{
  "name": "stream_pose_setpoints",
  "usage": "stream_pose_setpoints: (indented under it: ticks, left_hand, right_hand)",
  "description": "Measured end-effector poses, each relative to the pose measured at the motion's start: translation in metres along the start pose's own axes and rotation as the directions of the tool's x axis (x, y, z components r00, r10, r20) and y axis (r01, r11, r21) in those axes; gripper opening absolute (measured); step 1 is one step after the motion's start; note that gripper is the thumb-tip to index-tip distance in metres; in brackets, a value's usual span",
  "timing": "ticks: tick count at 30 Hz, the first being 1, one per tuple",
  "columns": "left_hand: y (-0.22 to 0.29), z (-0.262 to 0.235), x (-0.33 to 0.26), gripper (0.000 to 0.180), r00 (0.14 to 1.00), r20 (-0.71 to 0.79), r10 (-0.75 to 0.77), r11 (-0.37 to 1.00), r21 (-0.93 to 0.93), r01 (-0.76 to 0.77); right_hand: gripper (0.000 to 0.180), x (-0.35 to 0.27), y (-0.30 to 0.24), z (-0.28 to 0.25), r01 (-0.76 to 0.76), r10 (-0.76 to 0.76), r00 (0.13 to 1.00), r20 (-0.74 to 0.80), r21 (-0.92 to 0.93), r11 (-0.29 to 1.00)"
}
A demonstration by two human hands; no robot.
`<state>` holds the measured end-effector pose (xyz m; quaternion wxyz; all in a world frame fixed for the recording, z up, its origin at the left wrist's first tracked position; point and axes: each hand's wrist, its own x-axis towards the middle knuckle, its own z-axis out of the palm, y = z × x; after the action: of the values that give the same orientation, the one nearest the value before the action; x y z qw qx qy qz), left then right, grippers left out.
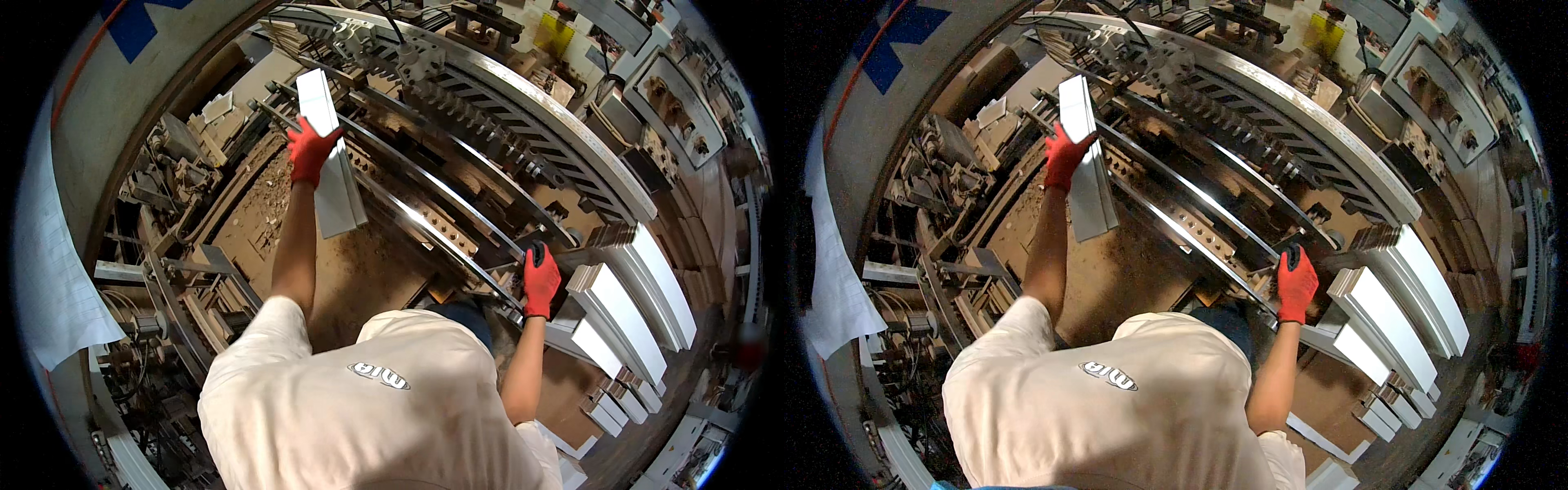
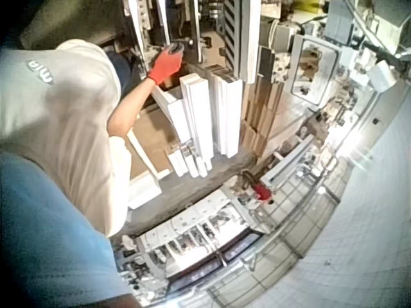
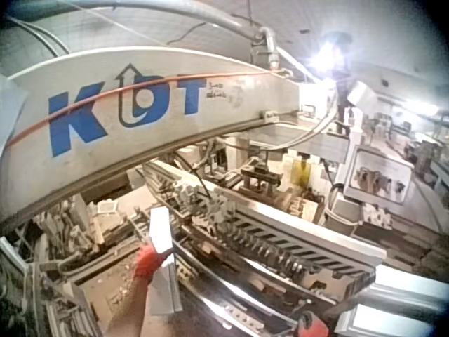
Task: The person feeds white slats into a woodworking machine, aligning them with the feed mechanism and pushing them into the machine one at a time. They pick up the slats from a nearby stack and place them into the designated slots of the machinery.
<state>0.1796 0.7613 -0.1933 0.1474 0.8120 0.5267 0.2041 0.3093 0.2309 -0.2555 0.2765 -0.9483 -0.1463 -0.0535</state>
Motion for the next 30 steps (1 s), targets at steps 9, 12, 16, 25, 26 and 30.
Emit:
stream_pose_setpoints:
  ticks: [9, 12, 16, 25, 26, 30]
  left_hand:
    - [-0.002, 0.046, 0.108, 0.147, 0.928, 0.243, -0.281, 0.957, 0.137, 0.254]
    - [0.013, 0.054, 0.109, 0.139, 0.930, 0.226, -0.288, 0.954, 0.147, 0.260]
    - [0.030, 0.089, 0.118, 0.130, 0.908, 0.154, -0.390, 0.896, 0.293, 0.335]
    - [-0.084, 0.134, 0.223, 0.154, 0.750, -0.182, -0.636, 0.653, 0.393, 0.648]
    - [-0.063, 0.146, 0.197, 0.146, 0.829, -0.085, -0.553, 0.773, 0.318, 0.548]
    - [0.012, 0.117, 0.122, 0.120, 0.950, 0.041, -0.309, 0.941, 0.156, 0.299]
  right_hand:
    - [0.042, 0.002, -0.009, -0.005, 0.004, -0.004, 1.000, 0.012, 0.008, 1.000]
    - [0.045, -0.001, -0.001, -0.003, -0.007, 0.007, 1.000, -0.008, 0.006, 1.000]
    - [0.046, -0.006, -0.001, -0.003, -0.033, 0.031, 0.999, -0.030, -0.044, 0.999]
    - [0.053, 0.002, -0.002, 0.015, 0.087, -0.091, 0.989, -0.119, -0.039, 0.995]
    - [0.052, 0.000, 0.006, 0.016, 0.072, -0.089, 0.987, -0.132, -0.132, 0.989]
    - [0.046, -0.010, 0.010, -0.003, -0.015, -0.013, 0.981, -0.195, -0.141, 0.990]
